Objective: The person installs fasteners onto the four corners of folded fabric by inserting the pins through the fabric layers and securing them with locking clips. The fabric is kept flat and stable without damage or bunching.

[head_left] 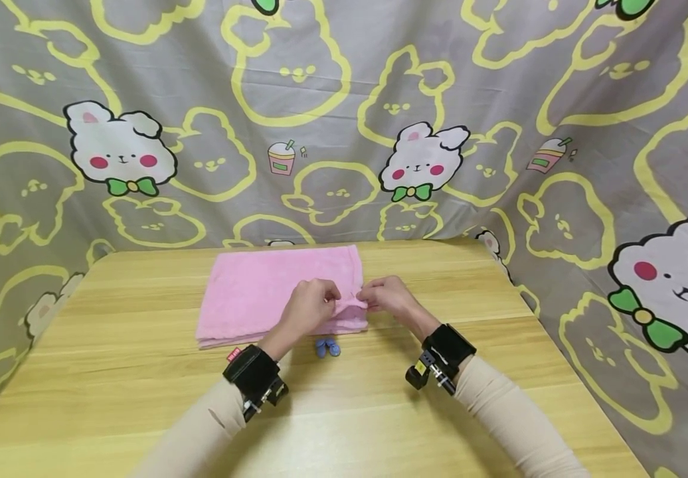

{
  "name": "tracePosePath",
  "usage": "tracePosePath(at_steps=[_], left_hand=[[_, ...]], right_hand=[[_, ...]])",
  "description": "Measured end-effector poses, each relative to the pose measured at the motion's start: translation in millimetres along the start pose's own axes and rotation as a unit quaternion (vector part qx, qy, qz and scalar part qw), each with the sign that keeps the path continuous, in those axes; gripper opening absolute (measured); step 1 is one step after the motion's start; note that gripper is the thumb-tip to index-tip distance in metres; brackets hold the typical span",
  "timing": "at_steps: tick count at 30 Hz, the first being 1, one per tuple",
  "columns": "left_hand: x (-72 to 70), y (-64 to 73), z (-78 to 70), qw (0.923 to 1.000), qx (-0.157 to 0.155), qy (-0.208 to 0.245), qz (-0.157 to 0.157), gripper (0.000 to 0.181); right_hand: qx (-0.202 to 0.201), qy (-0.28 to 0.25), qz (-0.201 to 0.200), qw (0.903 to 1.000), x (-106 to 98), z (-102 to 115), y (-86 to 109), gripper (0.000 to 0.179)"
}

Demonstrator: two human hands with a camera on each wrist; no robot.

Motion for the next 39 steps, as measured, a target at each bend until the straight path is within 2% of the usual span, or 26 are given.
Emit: tracePosePath(at_steps=[6,10,13,16,24,33,39], left_hand=[[-4.6,4.7,10.3,0.995,-0.017,-0.025,0.095,0.011],[-2.4,11.7,7.0,0.9863,-0.013,-0.041,0.159,0.012],[-1.1,16.2,1.5,0.9817,-0.004,-0.044,0.185,0.009],[-0.9,18.8,-2.3,0.9801,0.003,-0.05,0.192,0.008],[3.0,25.5,-1.4,0.9742,-0.004,-0.061,0.217,0.013],[11.3,28.6,5.5,0.9741,-0.028,-0.058,0.217,0.023],[6.6,27.1,6.6,0.9737,-0.037,-0.049,0.219,0.017]], right_hand=[[0.001,0.007,-0.002,1.0,-0.4,0.6,0.7,0.027],[0.0,0.004,0.0,1.0,-1.2,-0.3,1.1,0.029],[0.0,0.003,-0.002,1.0,-1.7,-1.4,1.0,0.03],[-0.001,0.008,-0.004,1.0,-1.6,-2.2,0.7,0.03],[-0.004,0.013,-0.001,0.9999,-0.4,-4.1,0.1,0.031],[-0.008,0.011,-0.003,0.9999,-2.1,-4.9,0.1,0.03],[-0.008,0.008,-0.004,0.9999,-2.8,-5.1,1.0,0.029]])
Point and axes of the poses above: each hand's wrist, its own y-axis away from the middle knuckle, its own x-axis out of the palm, z = x × y, the point moved 3 cm from there along -y, towards the middle knuckle, and after that the axes turned 10 degrees about -y, right-handed, at the moved point
